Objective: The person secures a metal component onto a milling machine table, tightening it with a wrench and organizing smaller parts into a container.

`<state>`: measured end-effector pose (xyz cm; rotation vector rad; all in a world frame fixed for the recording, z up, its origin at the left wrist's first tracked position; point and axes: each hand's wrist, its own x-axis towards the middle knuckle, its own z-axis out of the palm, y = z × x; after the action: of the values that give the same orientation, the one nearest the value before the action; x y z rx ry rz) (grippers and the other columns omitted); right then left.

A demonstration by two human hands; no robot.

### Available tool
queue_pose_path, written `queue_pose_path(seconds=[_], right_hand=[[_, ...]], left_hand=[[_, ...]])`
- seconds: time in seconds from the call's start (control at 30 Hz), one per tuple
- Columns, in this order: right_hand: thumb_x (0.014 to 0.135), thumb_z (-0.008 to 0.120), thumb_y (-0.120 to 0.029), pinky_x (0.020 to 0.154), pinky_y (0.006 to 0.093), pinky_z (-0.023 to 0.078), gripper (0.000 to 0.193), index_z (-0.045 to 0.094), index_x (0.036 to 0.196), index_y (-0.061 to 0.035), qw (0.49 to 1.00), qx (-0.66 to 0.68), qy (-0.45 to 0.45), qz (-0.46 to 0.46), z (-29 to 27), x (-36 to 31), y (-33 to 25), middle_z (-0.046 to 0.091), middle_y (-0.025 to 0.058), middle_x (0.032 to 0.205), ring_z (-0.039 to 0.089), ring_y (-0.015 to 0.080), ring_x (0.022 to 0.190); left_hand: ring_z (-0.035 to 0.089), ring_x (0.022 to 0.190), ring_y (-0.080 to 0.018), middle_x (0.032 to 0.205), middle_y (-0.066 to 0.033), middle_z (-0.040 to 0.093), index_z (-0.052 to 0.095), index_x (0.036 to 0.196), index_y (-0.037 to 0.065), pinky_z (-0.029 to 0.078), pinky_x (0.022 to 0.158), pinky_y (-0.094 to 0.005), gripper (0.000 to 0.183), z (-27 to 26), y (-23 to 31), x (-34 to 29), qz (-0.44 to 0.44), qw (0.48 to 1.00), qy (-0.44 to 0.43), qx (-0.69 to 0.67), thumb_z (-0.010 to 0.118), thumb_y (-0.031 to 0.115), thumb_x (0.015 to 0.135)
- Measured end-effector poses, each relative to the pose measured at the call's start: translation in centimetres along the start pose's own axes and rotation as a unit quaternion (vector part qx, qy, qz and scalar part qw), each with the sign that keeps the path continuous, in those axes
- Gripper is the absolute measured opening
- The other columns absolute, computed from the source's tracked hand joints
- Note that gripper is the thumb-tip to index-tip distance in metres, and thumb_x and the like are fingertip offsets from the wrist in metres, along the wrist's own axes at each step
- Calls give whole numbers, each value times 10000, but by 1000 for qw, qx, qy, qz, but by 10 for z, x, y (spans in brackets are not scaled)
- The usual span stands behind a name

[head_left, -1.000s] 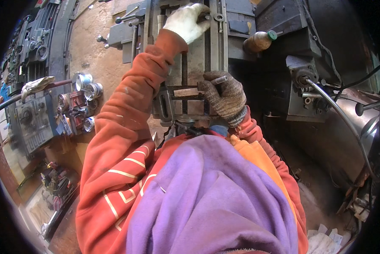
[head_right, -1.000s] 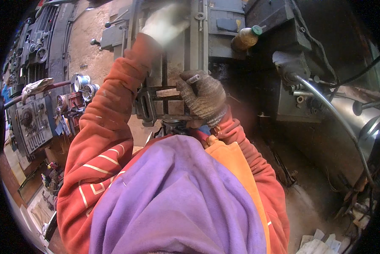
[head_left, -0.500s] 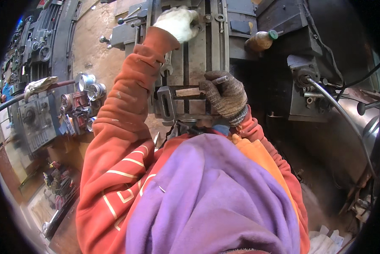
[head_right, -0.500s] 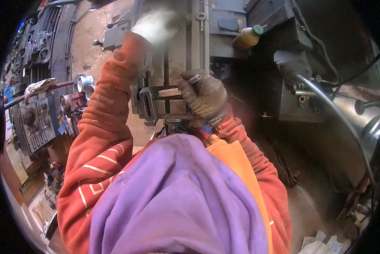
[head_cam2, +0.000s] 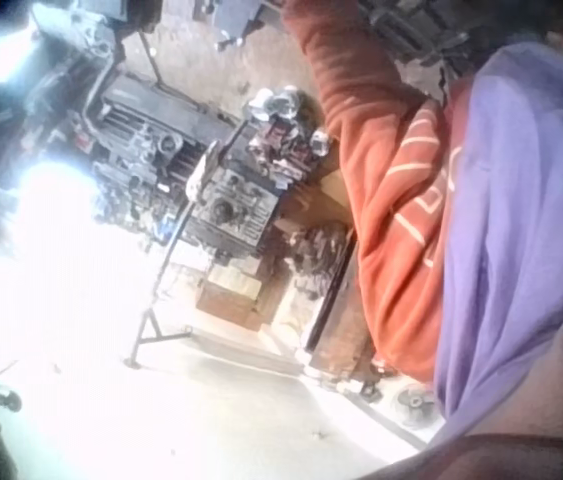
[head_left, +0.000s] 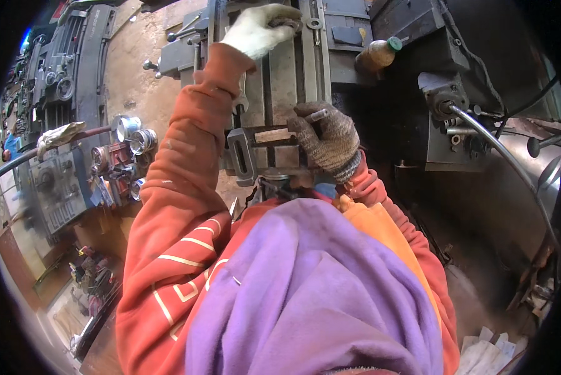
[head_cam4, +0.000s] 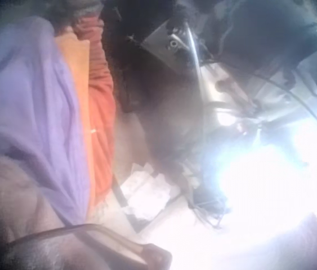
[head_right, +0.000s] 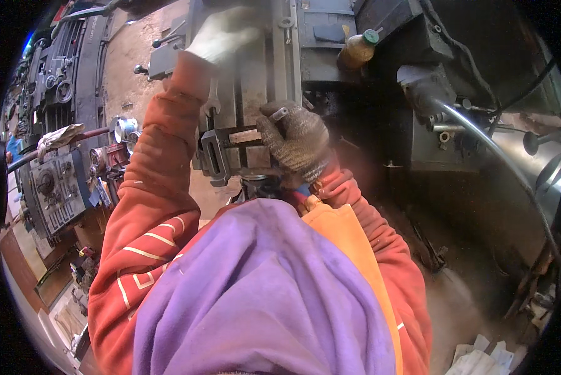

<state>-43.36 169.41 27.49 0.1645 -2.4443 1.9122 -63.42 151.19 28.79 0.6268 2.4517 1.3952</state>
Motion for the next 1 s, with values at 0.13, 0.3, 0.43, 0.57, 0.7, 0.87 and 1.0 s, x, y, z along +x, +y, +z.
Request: queue_pose_path(seconds=[0.13,0.3,0.43,0.57,0.7,0.87,1.0], right_hand=[[916,777,-147,706,342,583,193,733,1084,-62,1000,2,-3,9,0,0,5,754,134,920,740,219,783],[914,779,-170,697,357,582,185,739,1062,-66,1000,7,8,8,0,0,1,746,140,912,746,260,789],[907,782,-172,694,361,581,200,745,1073,-66,999,-28,13,-14,1,-2,8,745,141,905,747,274,792],[905,781,-164,695,362,580,198,746,1072,-64,1000,-20,7,0,1,-1,6,747,142,903,747,271,790],[911,777,-152,696,357,579,184,746,1067,-60,999,-20,17,-23,1,0,4,744,140,888,744,264,775],[912,774,-132,709,357,576,167,742,1057,-56,1000,7,24,8,1,0,8,743,141,897,736,256,778],[910,777,-137,710,361,573,166,738,1051,-59,1000,15,10,-5,4,-1,4,741,138,904,728,256,782]], left_hand=[[703,1052,-324,1116,-196,738,727,1148,23,539,952,-408,342,6,8,19,-22,997,-21,73,699,202,858],[727,966,-301,992,-201,763,751,1062,-10,553,902,-407,326,-7,44,34,-39,985,-68,152,685,132,776],[728,950,-308,984,-202,764,746,1075,-22,555,898,-412,349,-7,18,49,-5,992,-90,87,672,124,768],[725,926,-259,996,-146,774,758,1132,12,564,865,-381,331,-8,6,46,-53,993,-84,62,679,157,846],[704,972,-216,1095,-101,761,756,1192,58,549,888,-358,339,-16,15,35,-207,973,-92,-52,696,272,936],[713,964,-189,1066,-106,777,763,1183,40,558,874,-350,318,-21,54,30,-290,943,-130,-98,682,242,951],[707,1031,-214,1084,-123,777,753,1180,4,534,950,-369,296,4,-24,37,-98,993,14,-65,646,200,985]])
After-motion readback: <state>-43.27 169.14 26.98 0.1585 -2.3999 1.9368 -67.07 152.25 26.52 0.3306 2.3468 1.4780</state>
